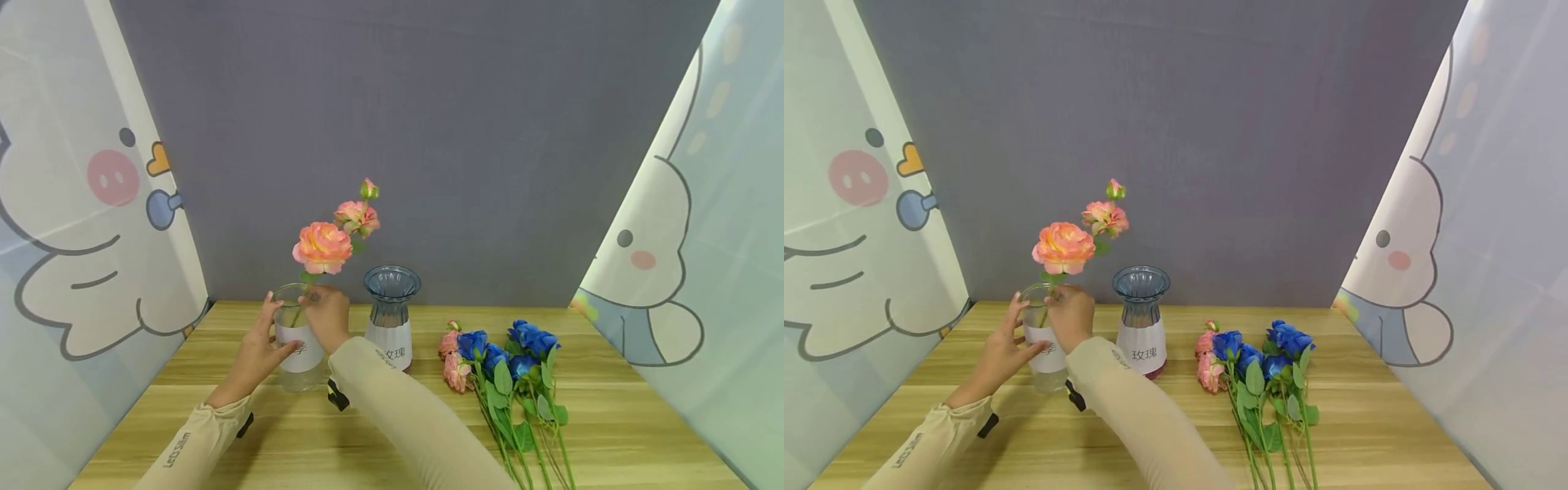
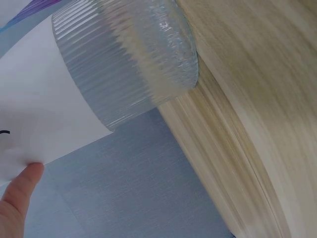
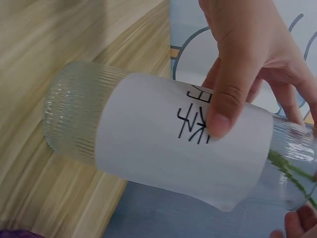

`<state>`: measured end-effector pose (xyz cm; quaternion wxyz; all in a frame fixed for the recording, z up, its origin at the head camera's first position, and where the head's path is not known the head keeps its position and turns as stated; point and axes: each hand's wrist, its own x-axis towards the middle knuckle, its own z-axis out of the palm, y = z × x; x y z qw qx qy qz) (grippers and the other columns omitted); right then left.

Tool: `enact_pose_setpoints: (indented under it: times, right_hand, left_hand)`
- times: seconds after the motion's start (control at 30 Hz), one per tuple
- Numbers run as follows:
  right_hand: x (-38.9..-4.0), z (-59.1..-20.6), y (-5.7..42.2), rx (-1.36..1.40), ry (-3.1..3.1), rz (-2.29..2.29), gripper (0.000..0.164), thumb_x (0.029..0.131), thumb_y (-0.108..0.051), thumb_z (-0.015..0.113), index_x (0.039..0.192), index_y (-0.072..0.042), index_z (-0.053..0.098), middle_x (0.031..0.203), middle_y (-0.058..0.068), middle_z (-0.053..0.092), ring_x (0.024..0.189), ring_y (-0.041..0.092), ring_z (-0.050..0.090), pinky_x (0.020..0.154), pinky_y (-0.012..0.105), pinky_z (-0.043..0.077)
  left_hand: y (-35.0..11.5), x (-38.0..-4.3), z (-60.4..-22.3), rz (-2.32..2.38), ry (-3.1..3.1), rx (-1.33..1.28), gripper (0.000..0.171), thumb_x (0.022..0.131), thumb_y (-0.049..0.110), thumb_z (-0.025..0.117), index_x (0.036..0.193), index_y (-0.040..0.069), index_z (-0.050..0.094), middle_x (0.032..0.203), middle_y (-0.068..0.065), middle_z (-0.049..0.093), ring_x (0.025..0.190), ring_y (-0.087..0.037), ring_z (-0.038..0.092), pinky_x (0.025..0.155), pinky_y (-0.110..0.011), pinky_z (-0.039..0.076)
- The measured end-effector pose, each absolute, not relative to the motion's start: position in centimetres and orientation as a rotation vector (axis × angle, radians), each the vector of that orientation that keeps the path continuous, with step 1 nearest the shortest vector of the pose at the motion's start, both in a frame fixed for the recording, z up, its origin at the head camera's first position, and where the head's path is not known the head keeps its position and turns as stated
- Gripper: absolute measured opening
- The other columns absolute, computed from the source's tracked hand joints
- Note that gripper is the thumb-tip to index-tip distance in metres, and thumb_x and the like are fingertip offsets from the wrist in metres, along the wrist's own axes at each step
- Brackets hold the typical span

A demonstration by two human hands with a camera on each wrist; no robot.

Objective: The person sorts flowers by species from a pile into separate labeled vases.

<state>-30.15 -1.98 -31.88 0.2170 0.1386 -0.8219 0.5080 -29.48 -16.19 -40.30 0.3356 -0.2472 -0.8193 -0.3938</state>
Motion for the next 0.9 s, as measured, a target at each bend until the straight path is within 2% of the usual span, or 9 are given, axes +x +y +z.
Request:
enact_pose_setpoints:
  times: [0.1, 0.2, 0.37, 0.4, 0.43, 0.6, 0.67, 0.73, 0.9]
  right_hand:
    - [-30.1, -32.0, -1.9, 0.401, -2.338, 1.461, 0.017, 0.087, -0.016, 0.07, 0.096, -0.003, 0.075, 0.104, 0.006, 0.071, 0.101, 0.023, 0.064, 0.079, 0.028, 0.052]
    - [-30.1, -31.9, -1.9, 0.438, -2.398, 1.423, 0.02, 0.092, -0.019, 0.065, 0.102, -0.004, 0.074, 0.103, 0.005, 0.072, 0.097, 0.021, 0.065, 0.082, 0.029, 0.052]
    - [-30.3, -30.9, -1.6, 0.545, -2.497, 1.03, 0.018, 0.094, -0.017, 0.062, 0.1, -0.007, 0.075, 0.097, 0.002, 0.073, 0.093, 0.018, 0.067, 0.101, 0.051, 0.038]
    - [-30.3, -30.7, -1.5, 0.58, -2.503, 0.943, 0.016, 0.094, -0.015, 0.062, 0.098, -0.008, 0.076, 0.093, 0.001, 0.074, 0.089, 0.016, 0.068, 0.1, 0.05, 0.038]
    - [-30.3, -30.3, -1.3, 0.62, -2.519, 0.871, 0.016, 0.094, -0.013, 0.061, 0.088, -0.008, 0.075, 0.081, -0.002, 0.072, 0.078, 0.011, 0.067, 0.096, 0.044, 0.042]
    - [-30.2, -28.7, -0.4, 0.688, -2.674, 0.71, 0.019, 0.095, -0.007, 0.058, 0.097, -0.01, 0.076, 0.089, -0.002, 0.073, 0.08, 0.01, 0.066, 0.075, 0.02, 0.05]
    - [-30.1, -28.3, -0.2, 0.689, -2.724, 0.621, 0.022, 0.096, -0.011, 0.058, 0.112, -0.014, 0.073, 0.106, -0.001, 0.071, 0.093, 0.014, 0.067, 0.074, 0.021, 0.052]
    - [-30.1, -28.3, 0.1, 0.728, -2.673, 0.531, 0.02, 0.095, -0.012, 0.06, 0.109, -0.016, 0.074, 0.103, -0.002, 0.072, 0.085, 0.012, 0.068, 0.065, 0.019, 0.052]
    - [-30.2, -29.2, 0.4, 0.787, -2.475, 0.524, 0.012, 0.091, -0.01, 0.065, 0.091, -0.013, 0.077, 0.086, -0.003, 0.073, 0.069, 0.008, 0.066, 0.057, 0.014, 0.048]
  left_hand:
    - [-16.2, -29.4, -40.3, -1.025, -2.151, -0.633, 0.087, 0.063, -0.015, 0.081, 0.136, -0.005, 0.035, 0.145, -0.042, 0.019, 0.102, -0.058, 0.052, 0.064, -0.05, 0.054]
    - [-16.2, -29.4, -40.3, -1.01, -2.146, -0.639, 0.087, 0.063, -0.014, 0.081, 0.136, -0.004, 0.035, 0.145, -0.041, 0.02, 0.101, -0.058, 0.053, 0.063, -0.049, 0.054]
    - [-16.2, -29.4, -40.2, -1.002, -2.117, -0.663, 0.086, 0.062, -0.016, 0.081, 0.134, -0.004, 0.035, 0.144, -0.042, 0.02, 0.099, -0.058, 0.053, 0.063, -0.048, 0.054]
    - [-16.2, -29.4, -40.2, -1.007, -2.118, -0.664, 0.086, 0.063, -0.016, 0.081, 0.134, -0.004, 0.035, 0.144, -0.043, 0.02, 0.1, -0.058, 0.053, 0.064, -0.048, 0.054]
    - [-16.1, -29.4, -40.1, -1.015, -2.124, -0.659, 0.086, 0.063, -0.015, 0.081, 0.134, -0.004, 0.035, 0.144, -0.042, 0.02, 0.1, -0.058, 0.053, 0.064, -0.048, 0.054]
    - [-15.9, -29.3, -40.1, -1.055, -2.164, -0.643, 0.085, 0.066, -0.012, 0.081, 0.136, -0.002, 0.034, 0.146, -0.04, 0.018, 0.105, -0.057, 0.052, 0.066, -0.05, 0.054]
    - [-15.9, -29.4, -40.1, -1.065, -2.17, -0.642, 0.086, 0.067, -0.011, 0.081, 0.137, -0.001, 0.033, 0.147, -0.04, 0.016, 0.106, -0.056, 0.052, 0.066, -0.049, 0.054]
    - [-16.0, -29.4, -40.2, -1.073, -2.171, -0.642, 0.087, 0.067, -0.01, 0.081, 0.138, 0.0, 0.033, 0.148, -0.04, 0.015, 0.107, -0.055, 0.052, 0.067, -0.049, 0.054]
    - [-16.1, -29.4, -40.2, -1.113, -2.202, -0.626, 0.089, 0.069, -0.01, 0.08, 0.142, 0.002, 0.031, 0.149, -0.038, 0.013, 0.109, -0.054, 0.051, 0.068, -0.051, 0.054]
